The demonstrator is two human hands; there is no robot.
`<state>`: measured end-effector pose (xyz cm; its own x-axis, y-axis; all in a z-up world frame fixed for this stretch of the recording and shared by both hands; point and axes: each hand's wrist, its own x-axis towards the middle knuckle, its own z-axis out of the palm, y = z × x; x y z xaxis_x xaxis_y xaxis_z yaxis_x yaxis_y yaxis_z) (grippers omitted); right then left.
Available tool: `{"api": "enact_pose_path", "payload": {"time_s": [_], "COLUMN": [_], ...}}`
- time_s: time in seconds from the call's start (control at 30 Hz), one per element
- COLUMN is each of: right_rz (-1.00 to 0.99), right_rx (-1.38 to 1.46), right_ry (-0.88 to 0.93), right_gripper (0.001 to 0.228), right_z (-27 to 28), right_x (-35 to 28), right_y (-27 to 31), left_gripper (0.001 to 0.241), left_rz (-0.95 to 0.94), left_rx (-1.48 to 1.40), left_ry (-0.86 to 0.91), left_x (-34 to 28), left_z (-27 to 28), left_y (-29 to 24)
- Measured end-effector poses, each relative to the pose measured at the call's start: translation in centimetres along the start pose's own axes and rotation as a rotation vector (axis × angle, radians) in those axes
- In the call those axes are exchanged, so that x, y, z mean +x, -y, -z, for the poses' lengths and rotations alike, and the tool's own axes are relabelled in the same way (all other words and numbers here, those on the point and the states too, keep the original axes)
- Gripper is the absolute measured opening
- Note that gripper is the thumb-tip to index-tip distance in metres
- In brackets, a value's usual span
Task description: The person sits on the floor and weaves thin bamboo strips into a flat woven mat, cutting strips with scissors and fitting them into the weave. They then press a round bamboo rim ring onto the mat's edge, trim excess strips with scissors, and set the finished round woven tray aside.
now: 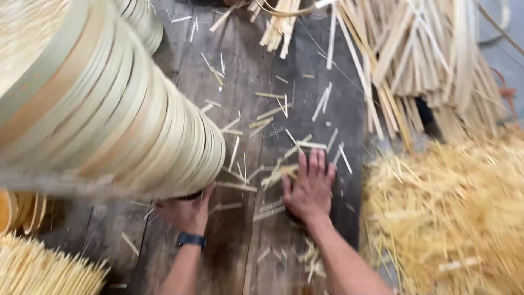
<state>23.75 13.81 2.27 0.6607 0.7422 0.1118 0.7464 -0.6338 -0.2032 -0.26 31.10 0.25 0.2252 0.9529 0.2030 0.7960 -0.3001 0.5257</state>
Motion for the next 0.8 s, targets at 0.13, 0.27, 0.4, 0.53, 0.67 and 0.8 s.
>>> {"api": "enact_pose_path", "payload": {"time_s": [0.13,0.27,0.4,0.53,0.67,0.8], "right_rz": [-0.070,-0.064,-0.074,-0.072,-0.082,-0.097], "right_rx": [0.022,0.068,0.088,0.092,0.097,0.089], "right_ry": [0.088,-0.019,-0.057,-0.063,-0.050,0.006], "right_gripper": [0.079,0.078,0.075,0.075,0.076,0.077], "right_z": [1.3,1.2,1.2,1.0,0.8,0.0], "right_x": [-0.1,0.6,0.5,0.6,0.6,0.5], "right_y": [0.6,0.7,0.8,0.7,0.6,0.2], "left_gripper": [0.125,0.118,0.122,0.130,0.139,0.149], "left_rz": [-0.117,0.044,0.025,-0.088,-0.126,-0.131], "left_rx": [-0.054,-0.198,-0.011,0.058,0.023,-0.101], "left_ry": [-0.178,-0.057,-0.053,-0.092,-0.045,0.015], "left_x": [1.7,6.2,9.6,13.8,17.4,20.6], "left_z": [-1.9,-1.7,-5.0,-7.8,-8.8,-10.3], "left_y": [0.4,-3.5,-2.6,-1.6,-2.5,-1.7]}}
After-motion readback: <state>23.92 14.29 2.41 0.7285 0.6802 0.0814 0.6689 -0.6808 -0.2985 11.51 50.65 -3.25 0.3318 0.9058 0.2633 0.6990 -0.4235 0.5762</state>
